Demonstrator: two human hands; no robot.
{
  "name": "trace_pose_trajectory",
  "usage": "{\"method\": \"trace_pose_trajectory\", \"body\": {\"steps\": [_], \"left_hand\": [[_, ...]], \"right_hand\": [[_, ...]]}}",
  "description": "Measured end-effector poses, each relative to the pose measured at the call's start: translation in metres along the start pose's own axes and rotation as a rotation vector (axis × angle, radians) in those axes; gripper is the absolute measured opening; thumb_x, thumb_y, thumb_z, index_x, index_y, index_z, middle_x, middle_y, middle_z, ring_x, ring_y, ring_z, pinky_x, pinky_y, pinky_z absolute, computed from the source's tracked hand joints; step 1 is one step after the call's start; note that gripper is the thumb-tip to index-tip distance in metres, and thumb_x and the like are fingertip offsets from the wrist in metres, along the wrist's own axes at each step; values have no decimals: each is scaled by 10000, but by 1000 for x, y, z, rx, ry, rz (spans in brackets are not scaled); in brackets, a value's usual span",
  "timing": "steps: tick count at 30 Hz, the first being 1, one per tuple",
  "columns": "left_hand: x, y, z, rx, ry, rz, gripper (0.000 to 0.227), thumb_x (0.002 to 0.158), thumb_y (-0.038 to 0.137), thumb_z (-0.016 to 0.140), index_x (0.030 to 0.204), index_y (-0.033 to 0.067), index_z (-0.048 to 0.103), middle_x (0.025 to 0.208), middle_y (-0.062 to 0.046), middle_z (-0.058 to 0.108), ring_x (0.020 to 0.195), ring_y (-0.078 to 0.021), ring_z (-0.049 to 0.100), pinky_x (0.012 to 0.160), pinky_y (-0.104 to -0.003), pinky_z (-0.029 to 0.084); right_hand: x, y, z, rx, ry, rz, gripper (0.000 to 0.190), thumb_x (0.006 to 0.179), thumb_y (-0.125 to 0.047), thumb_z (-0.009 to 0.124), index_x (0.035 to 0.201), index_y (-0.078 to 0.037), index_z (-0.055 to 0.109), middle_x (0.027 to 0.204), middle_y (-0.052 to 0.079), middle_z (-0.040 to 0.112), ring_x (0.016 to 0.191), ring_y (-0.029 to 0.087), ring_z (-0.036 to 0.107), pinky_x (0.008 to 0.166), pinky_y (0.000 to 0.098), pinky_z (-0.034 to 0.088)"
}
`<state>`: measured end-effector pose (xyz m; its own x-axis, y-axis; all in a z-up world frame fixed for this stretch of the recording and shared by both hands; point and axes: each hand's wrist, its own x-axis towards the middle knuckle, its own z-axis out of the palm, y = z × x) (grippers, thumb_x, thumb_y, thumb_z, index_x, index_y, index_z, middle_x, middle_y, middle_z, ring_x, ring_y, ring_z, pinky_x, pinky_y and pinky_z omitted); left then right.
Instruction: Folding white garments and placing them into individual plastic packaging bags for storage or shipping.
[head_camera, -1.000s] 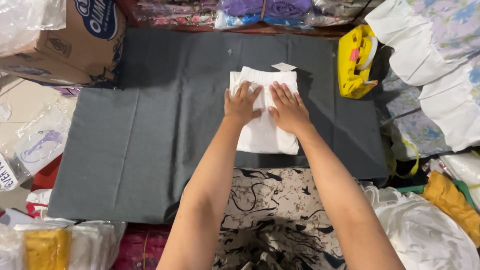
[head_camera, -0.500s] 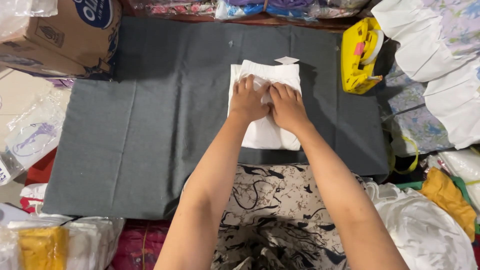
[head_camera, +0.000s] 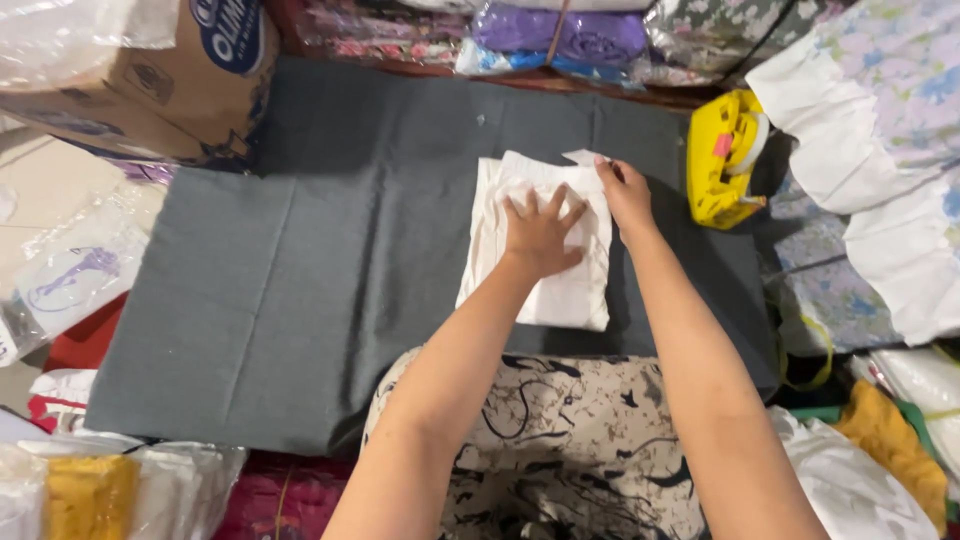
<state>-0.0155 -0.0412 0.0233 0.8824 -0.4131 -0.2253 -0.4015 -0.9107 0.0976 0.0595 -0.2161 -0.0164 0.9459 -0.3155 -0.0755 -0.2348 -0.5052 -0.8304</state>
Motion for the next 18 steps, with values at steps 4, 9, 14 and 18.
{"method": "trace_pose_trajectory", "body": {"steps": [4, 9, 14, 18], "left_hand": [[-2, -3, -5, -26, -47, -2, 774, 962, 650, 482, 1641, 371, 239, 1731, -3, 125, 1523, -464, 259, 1134, -782, 202], [12, -13, 16, -175, -16, 20, 868, 970, 590, 578, 1652, 369, 89, 1715, -21, 181, 1524, -447, 280, 1140, -790, 189], [63, -47, 75, -413, 180, -59, 499, 932, 146, 547, 1421, 231, 505, 1437, -17, 560, 1268, -296, 640, 968, -544, 555], [25, -51, 23, -414, 314, -214, 325, 873, 71, 623, 1188, 153, 627, 1227, -77, 633, 1117, -332, 685, 844, -491, 603]], "right_hand": [[17, 0, 10, 247, 0, 19, 372, 941, -440, 749, 1181, -157, 719, 1111, 72, 645, 1035, 214, 598, 802, 303, 546], [-6, -18, -13, 458, -22, -118, 219, 986, -264, 757, 1161, -144, 705, 1040, -17, 597, 1024, 122, 541, 901, 240, 460], [-34, -30, -59, -98, -450, -402, 243, 950, -150, 713, 1193, -144, 732, 1473, 128, 503, 1381, 364, 457, 1125, 459, 395], [-37, -19, -72, -263, -496, -517, 292, 889, 52, 591, 1028, -123, 779, 1561, 152, 479, 1381, 446, 472, 1131, 573, 392]]}}
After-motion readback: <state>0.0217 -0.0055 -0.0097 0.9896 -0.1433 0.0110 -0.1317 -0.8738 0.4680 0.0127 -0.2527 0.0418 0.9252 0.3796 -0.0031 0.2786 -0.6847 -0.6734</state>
